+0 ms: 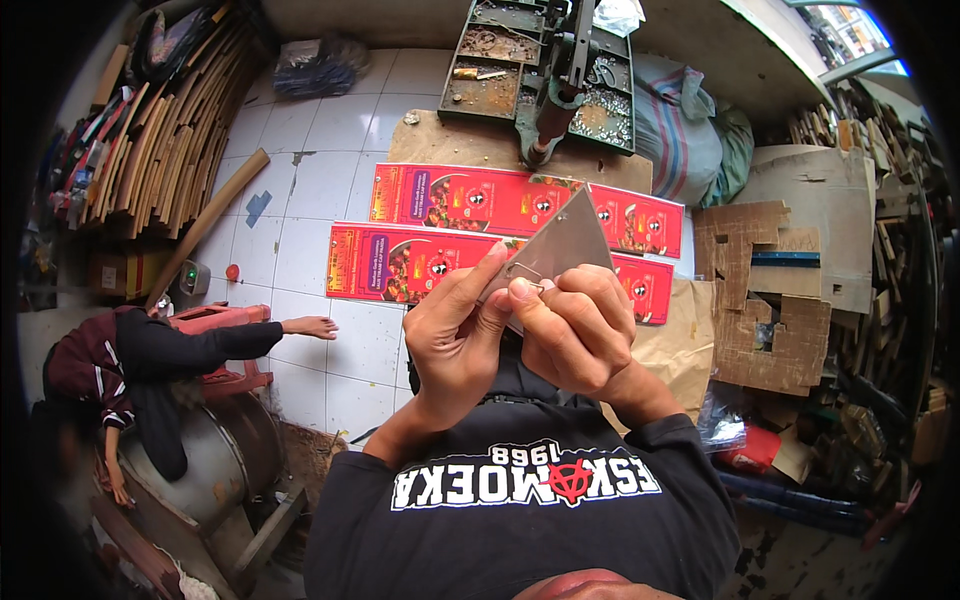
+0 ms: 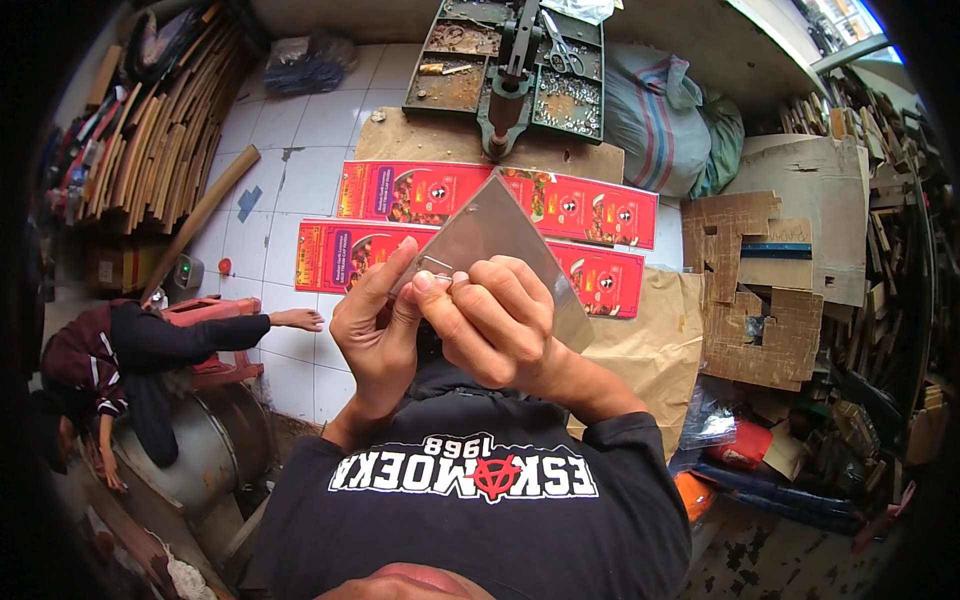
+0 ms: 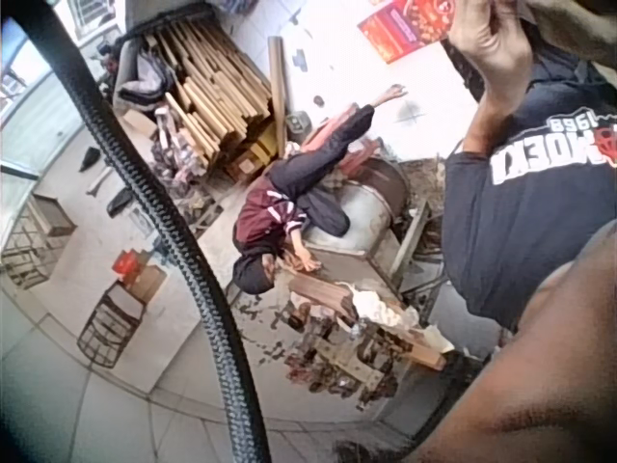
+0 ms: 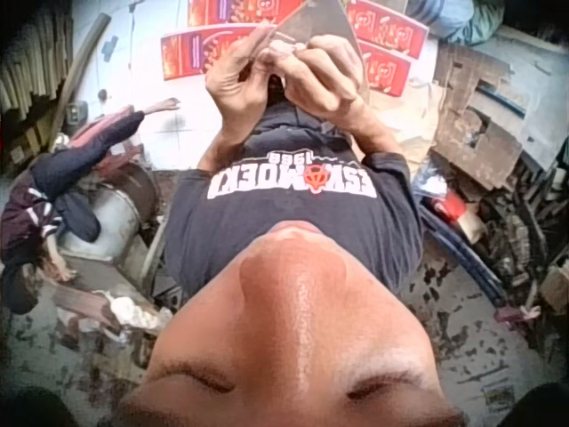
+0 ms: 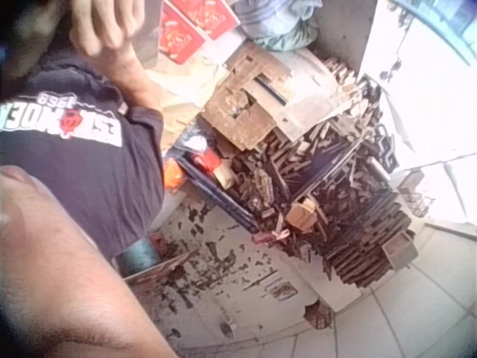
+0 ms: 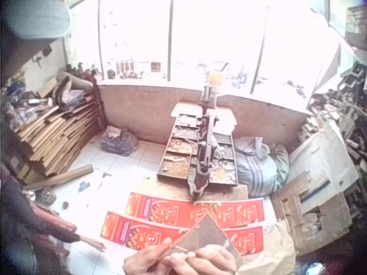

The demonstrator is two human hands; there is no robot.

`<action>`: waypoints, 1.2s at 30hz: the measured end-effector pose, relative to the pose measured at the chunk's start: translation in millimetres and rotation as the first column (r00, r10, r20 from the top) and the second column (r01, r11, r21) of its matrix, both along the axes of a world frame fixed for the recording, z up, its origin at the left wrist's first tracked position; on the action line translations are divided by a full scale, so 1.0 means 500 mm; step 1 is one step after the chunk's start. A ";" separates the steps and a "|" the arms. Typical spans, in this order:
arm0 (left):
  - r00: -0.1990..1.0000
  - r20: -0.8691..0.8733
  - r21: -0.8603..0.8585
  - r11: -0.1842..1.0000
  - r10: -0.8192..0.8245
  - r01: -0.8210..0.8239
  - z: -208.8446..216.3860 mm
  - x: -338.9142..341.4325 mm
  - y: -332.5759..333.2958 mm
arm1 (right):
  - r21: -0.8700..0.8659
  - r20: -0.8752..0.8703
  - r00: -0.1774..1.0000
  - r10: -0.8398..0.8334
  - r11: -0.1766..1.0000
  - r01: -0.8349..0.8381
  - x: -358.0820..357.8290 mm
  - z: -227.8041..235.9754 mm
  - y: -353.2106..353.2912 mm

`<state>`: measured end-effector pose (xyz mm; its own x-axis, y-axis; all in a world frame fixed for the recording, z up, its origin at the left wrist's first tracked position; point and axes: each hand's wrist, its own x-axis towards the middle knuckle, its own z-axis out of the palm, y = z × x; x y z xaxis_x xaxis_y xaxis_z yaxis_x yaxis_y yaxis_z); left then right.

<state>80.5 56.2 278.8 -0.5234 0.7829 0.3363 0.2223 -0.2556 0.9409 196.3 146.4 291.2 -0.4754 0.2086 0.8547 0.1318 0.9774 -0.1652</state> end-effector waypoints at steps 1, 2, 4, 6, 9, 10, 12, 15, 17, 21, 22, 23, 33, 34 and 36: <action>1.000 0.017 0.001 1.000 0.001 -0.001 -0.007 0.001 -0.001 | 0.013 0.018 1.000 -0.001 1.000 0.001 -0.001 -0.001 0.000; 0.999 0.032 0.004 1.000 0.001 -0.001 -0.013 0.001 0.000 | -0.018 0.015 1.000 -0.007 1.000 0.007 0.001 -0.002 -0.003; 0.995 0.103 0.015 1.000 -0.014 0.012 -0.016 0.004 0.002 | -0.080 -0.081 0.997 -0.013 0.997 0.006 0.000 -0.012 -0.002; 0.977 0.212 0.036 0.999 -0.037 0.030 -0.016 0.009 0.003 | -0.145 -0.105 0.994 0.003 0.989 -0.019 0.005 -0.013 -0.005; 0.992 0.116 -0.010 0.999 -0.048 0.049 -0.001 0.005 -0.001 | -0.177 -0.140 0.990 0.001 0.984 -0.026 0.008 -0.022 -0.007; 0.993 0.112 -0.011 0.999 -0.043 0.044 0.002 0.005 -0.001 | -0.205 -0.141 0.990 0.014 0.978 -0.043 0.008 -0.022 -0.008; 0.994 0.105 -0.012 0.999 -0.037 0.039 0.005 0.005 0.000 | -0.261 -0.142 0.989 0.035 0.963 -0.071 0.009 -0.017 -0.011; 0.999 0.040 -0.005 1.000 -0.015 0.016 -0.002 0.005 0.000 | -0.527 -0.180 0.983 0.041 0.840 -0.132 0.015 -0.010 -0.023; 0.999 0.034 -0.014 1.000 -0.015 0.016 -0.004 0.004 0.000 | -0.619 -0.209 0.977 0.041 0.768 -0.165 0.015 -0.006 -0.025; 0.999 0.046 -0.010 1.000 -0.018 0.019 -0.002 0.005 0.006 | -0.727 -0.297 0.955 0.013 0.646 -0.235 0.015 -0.007 -0.026; 0.998 0.058 -0.014 1.000 -0.019 0.019 -0.002 0.005 0.006 | -0.761 -0.323 0.946 -0.002 0.595 -0.259 0.015 -0.009 -0.027; 0.998 0.068 -0.017 1.000 -0.017 0.019 -0.003 0.005 0.005 | -0.733 -0.316 0.949 -0.007 0.637 -0.239 0.014 -0.011 -0.027; 0.998 0.051 -0.013 1.000 -0.027 0.028 -0.002 0.004 0.002 | -0.617 -0.267 0.963 -0.030 0.773 -0.146 0.006 -0.018 -0.029; 0.999 0.042 -0.011 1.000 -0.027 0.027 -0.002 0.004 0.002 | -0.617 -0.271 0.962 -0.030 0.773 -0.149 0.006 -0.018 -0.030; 0.999 0.023 -0.007 1.000 -0.024 0.024 -0.004 0.003 0.002 | -0.605 -0.255 0.967 -0.032 0.785 -0.134 0.005 -0.019 -0.030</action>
<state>82.0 57.2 276.6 -0.5121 0.7977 0.3185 0.1944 -0.2536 0.9476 199.0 131.3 281.8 -0.3000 0.7076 0.6397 -0.0394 0.6609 -0.7495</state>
